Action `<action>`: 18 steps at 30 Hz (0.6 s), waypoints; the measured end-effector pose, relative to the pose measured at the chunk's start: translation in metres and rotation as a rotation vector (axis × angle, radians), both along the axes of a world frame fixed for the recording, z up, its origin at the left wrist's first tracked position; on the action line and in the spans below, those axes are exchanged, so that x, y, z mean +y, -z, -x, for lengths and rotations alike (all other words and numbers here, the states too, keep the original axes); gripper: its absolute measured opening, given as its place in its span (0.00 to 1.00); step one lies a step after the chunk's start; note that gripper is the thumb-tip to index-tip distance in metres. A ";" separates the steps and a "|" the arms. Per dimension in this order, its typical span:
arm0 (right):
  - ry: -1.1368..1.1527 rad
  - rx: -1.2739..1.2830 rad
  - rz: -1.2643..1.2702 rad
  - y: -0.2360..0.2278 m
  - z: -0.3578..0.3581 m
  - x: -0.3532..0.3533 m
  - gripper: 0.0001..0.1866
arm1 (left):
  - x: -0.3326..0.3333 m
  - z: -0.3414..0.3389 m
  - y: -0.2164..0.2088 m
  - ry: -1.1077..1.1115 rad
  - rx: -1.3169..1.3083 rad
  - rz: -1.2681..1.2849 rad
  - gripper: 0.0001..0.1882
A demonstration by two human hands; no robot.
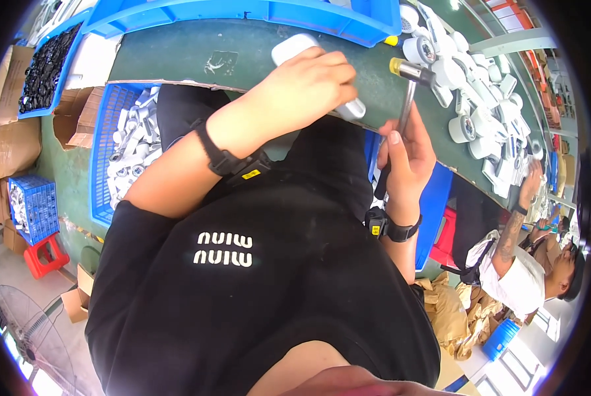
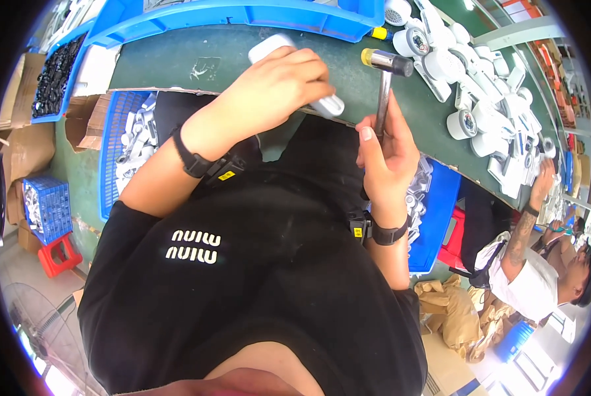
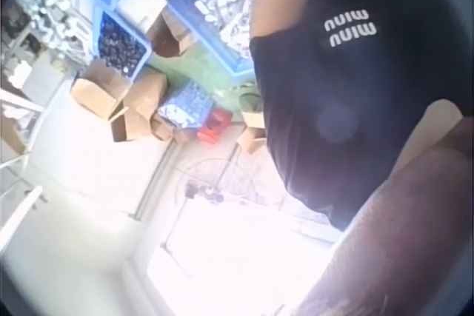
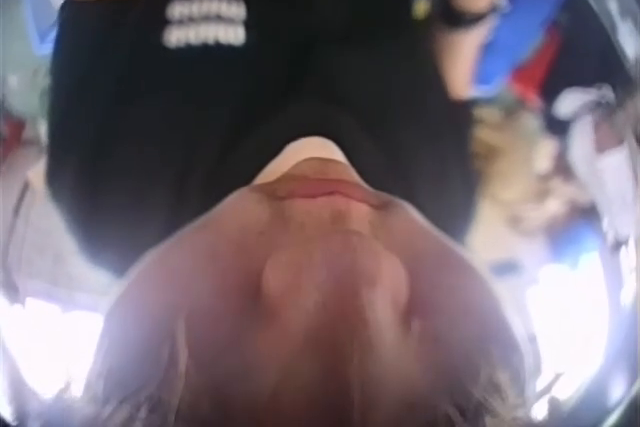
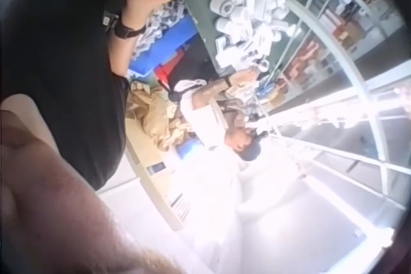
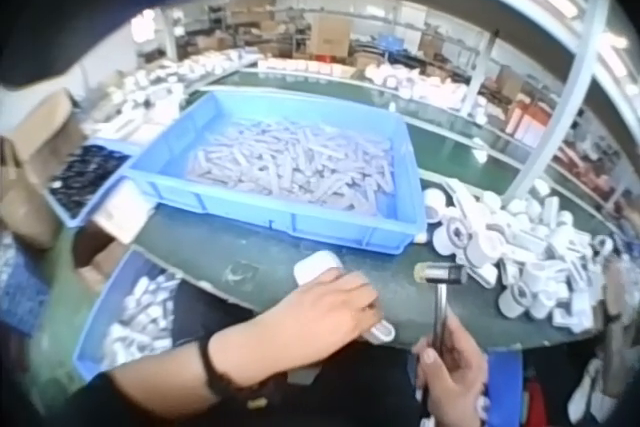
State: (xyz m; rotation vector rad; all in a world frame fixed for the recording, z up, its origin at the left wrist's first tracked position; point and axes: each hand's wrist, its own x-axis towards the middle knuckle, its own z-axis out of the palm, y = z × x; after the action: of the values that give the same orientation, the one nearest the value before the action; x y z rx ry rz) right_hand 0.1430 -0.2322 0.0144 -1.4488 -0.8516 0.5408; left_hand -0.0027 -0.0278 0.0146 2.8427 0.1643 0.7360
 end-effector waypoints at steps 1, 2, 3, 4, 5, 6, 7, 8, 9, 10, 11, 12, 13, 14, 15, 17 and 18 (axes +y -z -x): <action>-0.022 0.035 0.013 0.002 -0.004 -0.002 0.32 | 0.002 0.006 -0.003 0.077 -0.066 -0.012 0.16; -0.044 0.071 0.027 0.005 -0.007 -0.004 0.33 | 0.004 0.012 -0.005 0.155 -0.131 -0.022 0.16; -0.045 0.075 0.028 0.008 -0.008 -0.005 0.33 | 0.006 0.019 -0.005 0.153 -0.128 -0.021 0.16; -0.062 0.065 0.032 0.012 -0.009 -0.006 0.33 | 0.007 0.027 -0.004 0.073 -0.106 0.016 0.16; -0.078 0.055 0.036 0.014 -0.010 -0.006 0.33 | 0.009 0.034 -0.003 -0.007 -0.084 0.052 0.16; -0.079 0.055 0.038 0.015 -0.009 -0.005 0.33 | 0.012 0.039 0.000 -0.118 -0.096 0.050 0.16; -0.093 0.061 0.059 0.015 -0.008 -0.004 0.32 | 0.012 0.040 0.004 -0.119 -0.096 0.053 0.16; -0.107 0.065 0.079 0.015 -0.007 -0.002 0.31 | 0.013 0.040 0.010 -0.217 -0.137 0.160 0.15; -0.110 0.063 0.080 0.016 -0.006 0.001 0.31 | 0.014 0.041 0.014 -0.318 -0.179 0.266 0.15; -0.114 -0.001 0.114 0.016 -0.005 0.005 0.30 | 0.013 0.037 0.017 -0.367 -0.242 0.252 0.14; -0.117 -0.067 0.149 0.016 -0.004 0.008 0.29 | 0.016 0.036 0.020 -0.368 -0.246 0.252 0.14; -0.124 -0.070 0.150 0.013 -0.003 0.013 0.29 | 0.020 0.034 0.024 -0.324 -0.253 0.179 0.14; -0.154 -0.134 0.116 0.006 -0.002 0.018 0.29 | 0.026 0.033 0.028 -0.279 -0.260 0.107 0.14; -0.183 -0.198 0.081 -0.001 -0.001 0.022 0.29 | 0.032 0.031 0.034 -0.285 -0.263 0.108 0.14; -0.189 -0.201 0.082 -0.006 -0.001 0.025 0.29 | 0.037 0.029 0.039 -0.278 -0.276 0.045 0.13; -0.119 -0.312 0.001 -0.016 0.001 0.031 0.29 | 0.040 0.031 0.048 -0.276 -0.290 -0.016 0.13; -0.080 -0.266 -0.054 -0.020 0.005 0.033 0.29 | 0.036 0.029 0.049 -0.286 -0.299 0.069 0.12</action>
State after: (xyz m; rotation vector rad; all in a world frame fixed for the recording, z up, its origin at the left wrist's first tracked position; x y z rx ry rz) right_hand 0.1381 -0.1993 0.0345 -1.4620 -1.1293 0.3857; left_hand -0.0320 0.0086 -0.0344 2.6314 0.5447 1.1762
